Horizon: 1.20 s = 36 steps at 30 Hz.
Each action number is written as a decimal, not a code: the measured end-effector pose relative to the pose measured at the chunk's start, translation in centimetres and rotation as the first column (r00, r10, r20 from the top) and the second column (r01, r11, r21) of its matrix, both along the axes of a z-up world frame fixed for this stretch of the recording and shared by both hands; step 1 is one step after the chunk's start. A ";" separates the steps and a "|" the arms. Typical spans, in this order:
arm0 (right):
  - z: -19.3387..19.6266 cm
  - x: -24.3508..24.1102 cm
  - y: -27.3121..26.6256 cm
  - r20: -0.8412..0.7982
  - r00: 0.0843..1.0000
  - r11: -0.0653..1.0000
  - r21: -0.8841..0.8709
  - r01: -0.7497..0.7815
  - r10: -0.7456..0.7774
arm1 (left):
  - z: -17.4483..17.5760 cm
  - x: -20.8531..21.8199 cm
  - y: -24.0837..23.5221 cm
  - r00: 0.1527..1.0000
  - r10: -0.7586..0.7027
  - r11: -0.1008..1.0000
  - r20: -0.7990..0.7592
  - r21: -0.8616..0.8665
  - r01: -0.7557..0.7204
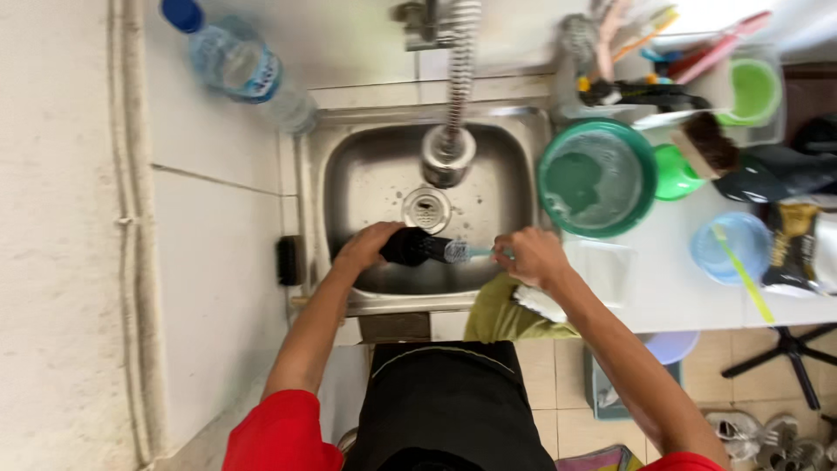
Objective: The person scrubs a black shoe with a brush and soapy water in a sink. They rinse the shoe under running water and then use a toothbrush to scrub the shoe's sole and sides.
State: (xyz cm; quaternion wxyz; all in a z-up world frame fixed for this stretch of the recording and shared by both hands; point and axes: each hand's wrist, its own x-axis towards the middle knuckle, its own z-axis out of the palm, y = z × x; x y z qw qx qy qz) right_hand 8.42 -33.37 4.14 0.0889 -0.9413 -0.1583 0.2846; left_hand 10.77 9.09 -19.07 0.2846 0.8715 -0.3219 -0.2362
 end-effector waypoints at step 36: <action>-9.2 2.0 12.5 -0.203 0.975 0.928 0.341 0.152 -0.085 | 3.5 -1.5 -0.4 0.969 0.237 0.918 0.071 0.309 -0.247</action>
